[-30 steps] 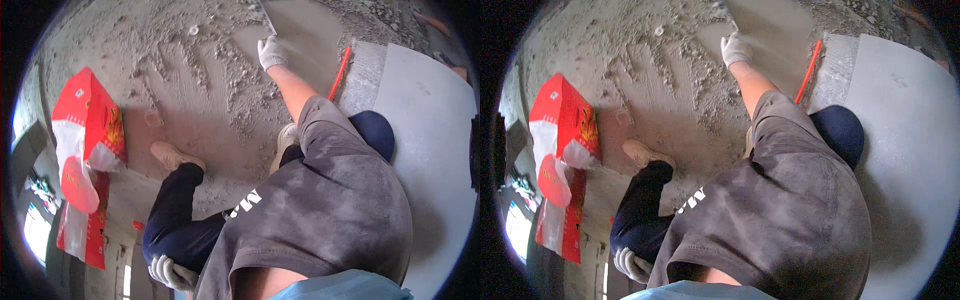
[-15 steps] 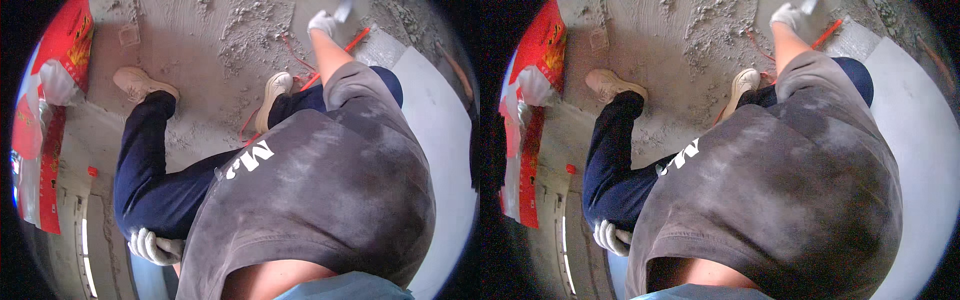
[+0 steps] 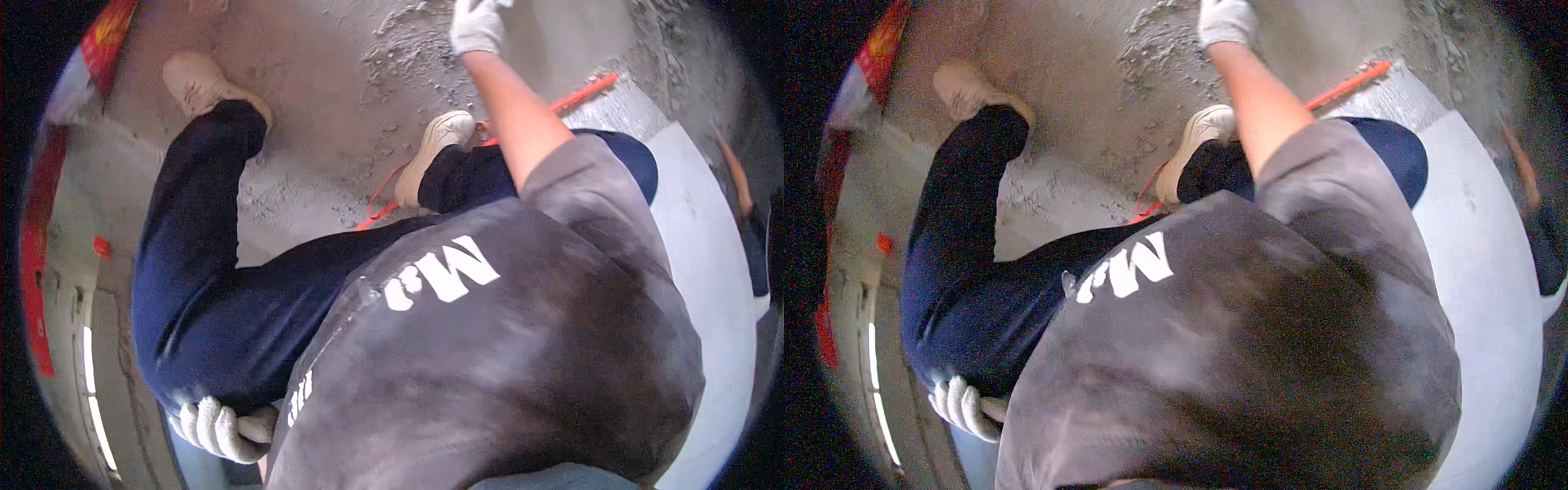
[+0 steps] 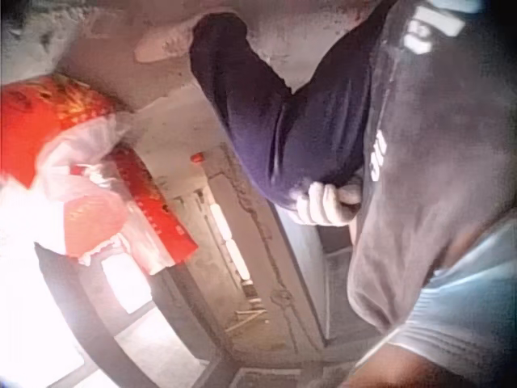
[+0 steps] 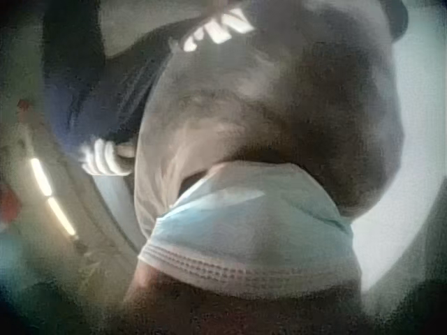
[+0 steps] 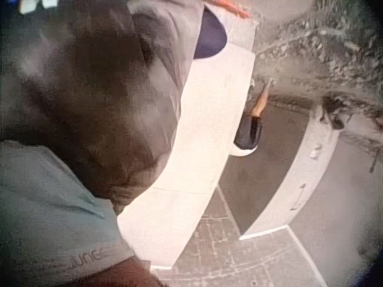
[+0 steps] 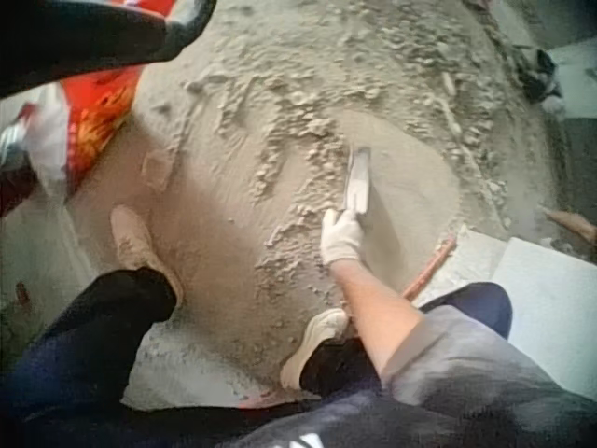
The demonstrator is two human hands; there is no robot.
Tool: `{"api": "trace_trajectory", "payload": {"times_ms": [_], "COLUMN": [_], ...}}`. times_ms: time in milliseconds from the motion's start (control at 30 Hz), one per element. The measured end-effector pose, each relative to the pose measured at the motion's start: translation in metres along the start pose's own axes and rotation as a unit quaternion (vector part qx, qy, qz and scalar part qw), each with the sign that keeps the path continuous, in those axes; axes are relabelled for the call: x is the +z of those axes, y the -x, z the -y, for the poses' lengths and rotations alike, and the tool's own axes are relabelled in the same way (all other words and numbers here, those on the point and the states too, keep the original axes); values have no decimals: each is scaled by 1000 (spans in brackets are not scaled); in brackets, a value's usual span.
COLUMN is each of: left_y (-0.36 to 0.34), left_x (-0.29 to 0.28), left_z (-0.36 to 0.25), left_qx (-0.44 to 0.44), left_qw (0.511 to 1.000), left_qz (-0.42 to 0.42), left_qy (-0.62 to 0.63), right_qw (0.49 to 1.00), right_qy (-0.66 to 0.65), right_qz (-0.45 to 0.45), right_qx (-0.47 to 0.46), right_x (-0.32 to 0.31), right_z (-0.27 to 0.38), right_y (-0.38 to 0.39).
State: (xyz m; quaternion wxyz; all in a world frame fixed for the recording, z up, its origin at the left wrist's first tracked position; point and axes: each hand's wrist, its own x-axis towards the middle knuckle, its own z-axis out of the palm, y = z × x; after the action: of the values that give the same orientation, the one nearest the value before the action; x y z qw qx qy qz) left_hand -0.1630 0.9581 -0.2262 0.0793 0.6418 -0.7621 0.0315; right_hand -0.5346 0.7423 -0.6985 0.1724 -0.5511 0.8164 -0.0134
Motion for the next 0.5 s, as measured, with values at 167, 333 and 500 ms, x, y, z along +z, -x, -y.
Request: {"api": "trace_trajectory", "payload": {"times_ms": [167, 333, 500], "left_y": [17, 28, 34], "left_x": [-8, -3, 4], "left_z": [3, 11, 20], "left_qx": [-4, -21, 6], "left_qw": [1000, 998, 996], "left_qz": [7, -58, -80], "left_qy": [4, 28, 33], "right_qw": [979, 923, 841], "right_qy": [-53, 209, -79], "right_qz": [-52, 121, 115], "right_qx": [190, 298, 523], "right_x": [-35, -11, 60], "right_z": [-26, -59, -12], "right_y": [14, 52, 61]}}
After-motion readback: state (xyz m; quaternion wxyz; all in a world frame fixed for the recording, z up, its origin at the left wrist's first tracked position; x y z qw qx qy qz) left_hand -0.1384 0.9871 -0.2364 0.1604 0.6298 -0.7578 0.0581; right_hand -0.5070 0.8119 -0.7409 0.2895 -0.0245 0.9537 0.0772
